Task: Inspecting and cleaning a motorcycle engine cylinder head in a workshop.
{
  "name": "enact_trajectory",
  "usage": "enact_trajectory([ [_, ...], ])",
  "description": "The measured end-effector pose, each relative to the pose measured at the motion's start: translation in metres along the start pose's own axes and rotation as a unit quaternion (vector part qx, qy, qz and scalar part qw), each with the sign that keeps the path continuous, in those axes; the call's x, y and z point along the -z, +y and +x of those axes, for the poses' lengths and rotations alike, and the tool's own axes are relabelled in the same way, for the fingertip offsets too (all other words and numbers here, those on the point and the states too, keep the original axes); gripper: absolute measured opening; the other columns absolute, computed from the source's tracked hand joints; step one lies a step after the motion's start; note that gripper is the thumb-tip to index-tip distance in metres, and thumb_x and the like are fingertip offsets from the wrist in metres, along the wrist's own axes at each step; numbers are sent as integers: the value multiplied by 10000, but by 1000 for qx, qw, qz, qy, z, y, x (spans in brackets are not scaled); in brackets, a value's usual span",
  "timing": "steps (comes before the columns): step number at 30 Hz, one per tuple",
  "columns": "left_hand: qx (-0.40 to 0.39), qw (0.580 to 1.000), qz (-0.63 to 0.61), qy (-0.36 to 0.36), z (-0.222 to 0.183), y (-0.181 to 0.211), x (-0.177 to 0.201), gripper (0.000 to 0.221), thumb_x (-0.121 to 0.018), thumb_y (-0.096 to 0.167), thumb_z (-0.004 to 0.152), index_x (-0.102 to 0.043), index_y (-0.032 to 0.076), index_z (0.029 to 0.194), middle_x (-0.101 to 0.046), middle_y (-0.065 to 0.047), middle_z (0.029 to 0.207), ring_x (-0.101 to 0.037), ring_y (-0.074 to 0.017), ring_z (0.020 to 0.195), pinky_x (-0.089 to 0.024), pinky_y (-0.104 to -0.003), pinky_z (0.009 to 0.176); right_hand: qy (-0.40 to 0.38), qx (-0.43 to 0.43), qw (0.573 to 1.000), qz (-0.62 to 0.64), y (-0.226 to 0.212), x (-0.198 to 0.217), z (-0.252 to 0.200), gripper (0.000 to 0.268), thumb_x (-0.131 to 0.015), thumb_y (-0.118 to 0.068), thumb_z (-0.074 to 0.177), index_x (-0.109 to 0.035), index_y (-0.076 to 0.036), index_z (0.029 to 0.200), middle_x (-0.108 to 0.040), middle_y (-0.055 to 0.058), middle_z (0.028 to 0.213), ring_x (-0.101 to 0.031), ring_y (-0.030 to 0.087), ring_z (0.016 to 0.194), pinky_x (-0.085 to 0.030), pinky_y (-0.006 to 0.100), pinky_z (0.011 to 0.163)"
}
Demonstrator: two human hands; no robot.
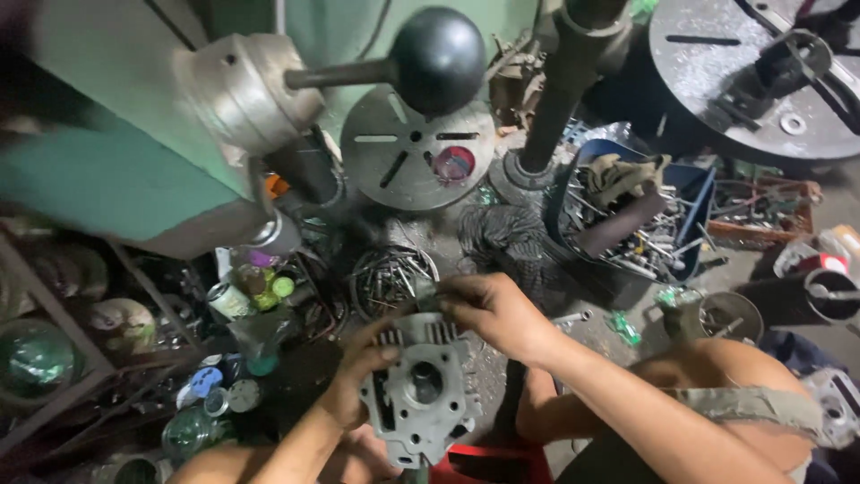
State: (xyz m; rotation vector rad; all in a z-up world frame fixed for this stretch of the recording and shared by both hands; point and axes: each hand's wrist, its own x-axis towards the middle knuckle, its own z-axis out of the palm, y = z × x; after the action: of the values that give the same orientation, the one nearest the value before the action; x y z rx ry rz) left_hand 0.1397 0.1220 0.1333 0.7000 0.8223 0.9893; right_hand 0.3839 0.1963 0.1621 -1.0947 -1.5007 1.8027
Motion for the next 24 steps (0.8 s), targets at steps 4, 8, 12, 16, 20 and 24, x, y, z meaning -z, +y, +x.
enact_trajectory([
  [4, 30, 996, 86, 18, 3, 2, -4, 806, -677, 274, 776, -508, -12, 1510, -663, -143, 1281, -640, -225, 1117, -508, -356, 971, 1, 72, 997, 27, 12, 3, 5, 371, -641, 11, 844, -686, 61, 1208, -736, 33, 1037, -658, 81, 949, -558, 267, 842],
  [8, -66, 984, 163, -10, 3, 40, -44, 911, -671, 288, 704, -431, 76, 1556, -610, -114, 1454, -569, -207, 1313, -408, -316, 1106, 85, -25, 995, 35, -2, 18, 8, 377, -682, -33, 825, -723, 20, 1196, -763, 46, 949, -671, 116, 796, -562, 263, 745],
  [12, -101, 972, 204, 61, 3, 40, -35, 912, -674, 316, 698, -421, 110, 1550, -626, -129, 1444, -565, -229, 1332, -376, -322, 1126, 94, -113, 985, 89, -12, 45, -9, 411, -773, -18, 889, -758, -1, 1299, -695, 113, 910, -407, 163, 681, -294, 302, 564],
  [16, -94, 955, 214, 182, 7, 38, -23, 753, -646, 276, 737, -535, 107, 1463, -653, -107, 1384, -597, -219, 1262, -434, -331, 1064, 95, 5, 992, 87, 18, 67, -22, 226, -788, -4, 800, -710, 88, 991, -738, 164, 822, -673, 169, 687, -522, 300, 593],
  [20, -57, 962, 152, 217, 6, 50, -28, 650, -590, 228, 780, -596, 134, 1422, -691, -105, 1268, -633, -221, 1133, -472, -326, 995, 27, 48, 997, -58, 32, 57, -42, 125, -786, 89, 829, -831, 113, 943, -690, 178, 1048, -769, 295, 718, -620, 465, 560],
  [24, -113, 962, 159, 191, 6, 42, -22, 623, -603, 247, 785, -605, 90, 1388, -690, -100, 1263, -643, -205, 1145, -485, -325, 999, -131, 325, 927, -134, -39, 7, -48, 299, -674, 124, 838, -782, 41, 1104, -798, 181, 1123, -798, 294, 1065, -597, 412, 903],
])
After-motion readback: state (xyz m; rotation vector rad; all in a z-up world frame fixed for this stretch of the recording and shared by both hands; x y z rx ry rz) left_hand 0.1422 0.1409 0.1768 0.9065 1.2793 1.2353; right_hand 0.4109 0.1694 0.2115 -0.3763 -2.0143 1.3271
